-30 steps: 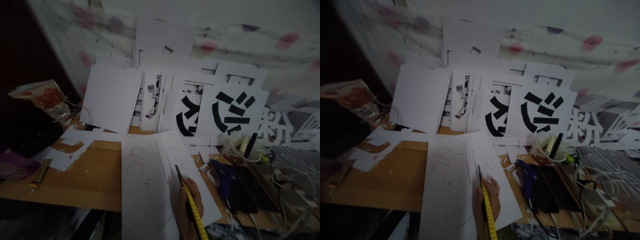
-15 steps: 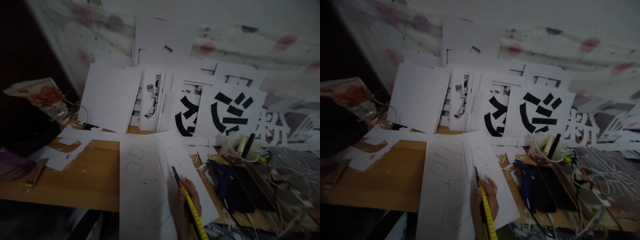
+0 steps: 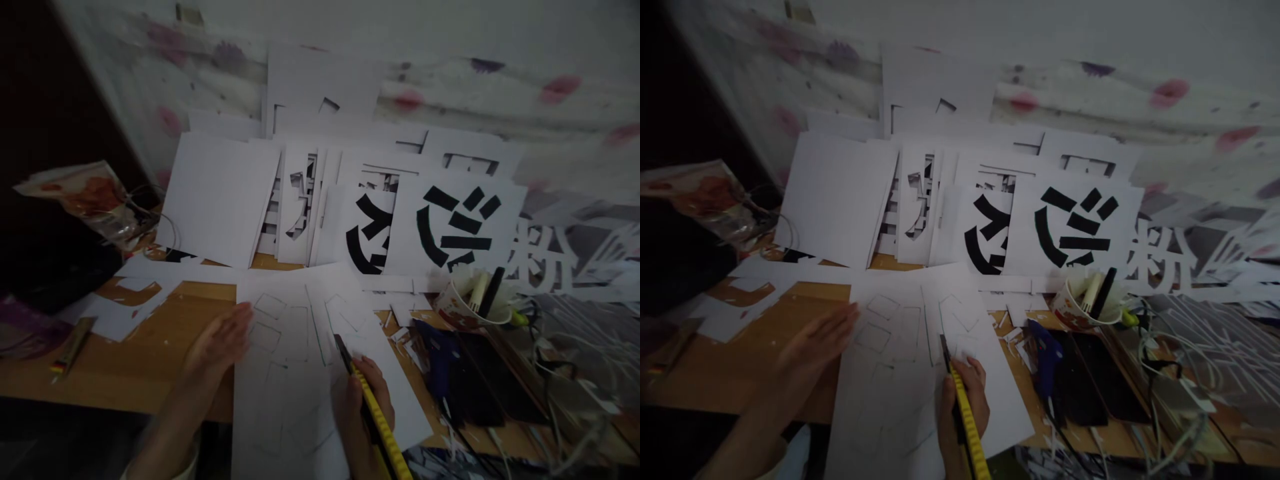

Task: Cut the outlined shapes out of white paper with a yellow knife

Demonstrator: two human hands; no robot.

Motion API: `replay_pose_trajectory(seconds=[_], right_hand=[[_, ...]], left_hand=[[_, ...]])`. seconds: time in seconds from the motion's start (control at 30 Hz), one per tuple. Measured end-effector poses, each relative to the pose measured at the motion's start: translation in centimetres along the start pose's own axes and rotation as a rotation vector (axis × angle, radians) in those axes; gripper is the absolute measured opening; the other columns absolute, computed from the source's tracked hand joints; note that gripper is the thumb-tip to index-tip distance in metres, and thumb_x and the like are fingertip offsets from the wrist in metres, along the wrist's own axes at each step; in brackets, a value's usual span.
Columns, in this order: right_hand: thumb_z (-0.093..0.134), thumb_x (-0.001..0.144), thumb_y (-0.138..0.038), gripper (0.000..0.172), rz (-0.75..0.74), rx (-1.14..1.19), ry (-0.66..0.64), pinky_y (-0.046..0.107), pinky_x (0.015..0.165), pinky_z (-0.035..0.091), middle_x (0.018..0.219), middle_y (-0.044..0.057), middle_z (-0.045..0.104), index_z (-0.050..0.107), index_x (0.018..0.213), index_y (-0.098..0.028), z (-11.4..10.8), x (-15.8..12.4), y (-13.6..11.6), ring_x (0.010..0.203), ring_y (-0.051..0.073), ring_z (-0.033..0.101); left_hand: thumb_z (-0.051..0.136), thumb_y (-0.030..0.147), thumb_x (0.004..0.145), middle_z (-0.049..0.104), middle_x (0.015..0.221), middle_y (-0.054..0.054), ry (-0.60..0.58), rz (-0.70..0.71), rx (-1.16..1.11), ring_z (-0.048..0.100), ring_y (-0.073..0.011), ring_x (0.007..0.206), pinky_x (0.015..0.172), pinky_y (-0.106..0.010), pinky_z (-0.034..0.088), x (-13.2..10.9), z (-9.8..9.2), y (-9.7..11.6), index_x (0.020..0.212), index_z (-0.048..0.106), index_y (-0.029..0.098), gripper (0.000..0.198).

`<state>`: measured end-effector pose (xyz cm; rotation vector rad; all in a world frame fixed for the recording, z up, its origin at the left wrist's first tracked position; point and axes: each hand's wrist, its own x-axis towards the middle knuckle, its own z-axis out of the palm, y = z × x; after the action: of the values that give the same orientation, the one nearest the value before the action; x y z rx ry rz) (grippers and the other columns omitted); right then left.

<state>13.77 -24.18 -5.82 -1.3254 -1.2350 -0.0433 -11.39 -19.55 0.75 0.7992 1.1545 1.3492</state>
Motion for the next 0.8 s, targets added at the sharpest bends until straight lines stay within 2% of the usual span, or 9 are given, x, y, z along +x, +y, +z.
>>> replay_pose_trajectory(seconds=[0.1,0.17,0.23,0.3,0.4,0.5,0.57,0.67,0.8], right_hand=[[0.057,0.104,-0.053,0.039,0.112,0.011,0.034,0.035,0.085,0.057,0.096,0.010,0.077,0.074,0.101,-0.017,0.5,-0.3,-0.5,0.108,0.027,0.070],[0.053,0.105,-0.056,0.044,0.171,0.001,0.030,0.037,0.086,0.057,0.098,0.011,0.076,0.074,0.100,-0.017,0.8,-0.5,-0.6,0.109,0.028,0.069],[0.052,0.106,-0.055,0.043,0.162,0.003,0.031,0.037,0.085,0.057,0.099,0.011,0.075,0.074,0.102,-0.018,1.0,-0.7,-0.5,0.108,0.028,0.070],[0.056,0.105,-0.050,0.035,0.103,0.013,0.044,0.038,0.084,0.057,0.100,0.010,0.075,0.074,0.105,-0.020,1.0,-0.8,-0.1,0.107,0.029,0.070],[0.063,0.103,-0.042,0.023,-0.028,0.008,0.027,0.041,0.087,0.058,0.099,0.007,0.075,0.075,0.111,-0.024,0.5,-1.0,0.6,0.107,0.029,0.069],[0.060,0.105,-0.036,0.020,-0.100,0.020,-0.023,0.042,0.093,0.057,0.101,0.006,0.074,0.076,0.111,-0.026,0.0,-1.4,0.7,0.113,0.027,0.067],[0.057,0.107,-0.033,0.021,-0.113,0.051,-0.041,0.041,0.094,0.057,0.098,0.005,0.073,0.076,0.110,-0.026,-0.2,-1.7,0.3,0.112,0.025,0.067],[0.061,0.105,-0.031,0.018,-0.147,0.083,-0.016,0.039,0.091,0.057,0.100,0.004,0.072,0.073,0.117,-0.027,-0.6,-2.2,-1.0,0.104,0.024,0.069],[0.064,0.103,-0.029,0.030,-0.198,0.099,0.020,0.040,0.087,0.056,0.107,0.006,0.073,0.065,0.133,-0.027,-1.8,-2.6,-4.0,0.099,0.025,0.070]], left_hand=[[0.091,0.035,0.063,0.049,0.160,-0.015,0.352,0.117,0.191,0.037,-0.0371,0.155,0.129,-0.055,0.029,2.1,-0.4,-2.4,0.127,0.059,0.023,0.073],[0.089,0.027,0.065,0.055,0.155,-0.017,0.427,0.059,0.113,0.049,-0.0344,0.147,0.124,-0.051,0.039,3.2,-0.2,-3.1,0.126,0.058,0.022,0.068],[0.087,0.019,0.068,0.068,0.139,-0.017,0.372,-0.059,-0.029,0.065,-0.0309,0.129,0.109,-0.043,0.054,3.9,0.3,-2.9,0.122,0.060,0.021,0.060],[0.085,0.014,0.070,0.078,0.115,-0.014,0.281,-0.166,-0.095,0.076,-0.0275,0.105,0.088,-0.033,0.062,4.4,0.8,-1.9,0.114,0.067,0.017,0.048],[0.082,0.016,0.075,0.080,0.084,-0.013,0.170,-0.347,-0.144,0.077,-0.0262,0.076,0.064,-0.030,0.060,4.6,1.7,0.3,0.096,0.073,0.011,0.024],[0.080,0.021,0.077,0.076,0.071,-0.013,0.114,-0.459,-0.242,0.076,-0.0296,0.070,0.056,-0.033,0.058,4.4,2.5,1.9,0.083,0.073,0.012,0.014],[0.083,0.022,0.073,0.076,0.070,-0.012,0.095,-0.432,-0.280,0.077,-0.0315,0.073,0.058,-0.035,0.059,3.8,2.8,2.6,0.083,0.074,0.012,0.016],[0.090,0.021,0.062,0.078,0.077,-0.011,0.078,-0.308,-0.280,0.077,-0.0314,0.076,0.064,-0.036,0.061,2.0,2.9,3.0,0.093,0.075,0.011,0.036],[0.099,0.028,0.050,0.078,0.078,-0.008,0.078,-0.153,-0.274,0.075,-0.0280,0.069,0.059,-0.032,0.057,-1.0,3.0,3.7,0.099,0.073,0.012,0.057]])
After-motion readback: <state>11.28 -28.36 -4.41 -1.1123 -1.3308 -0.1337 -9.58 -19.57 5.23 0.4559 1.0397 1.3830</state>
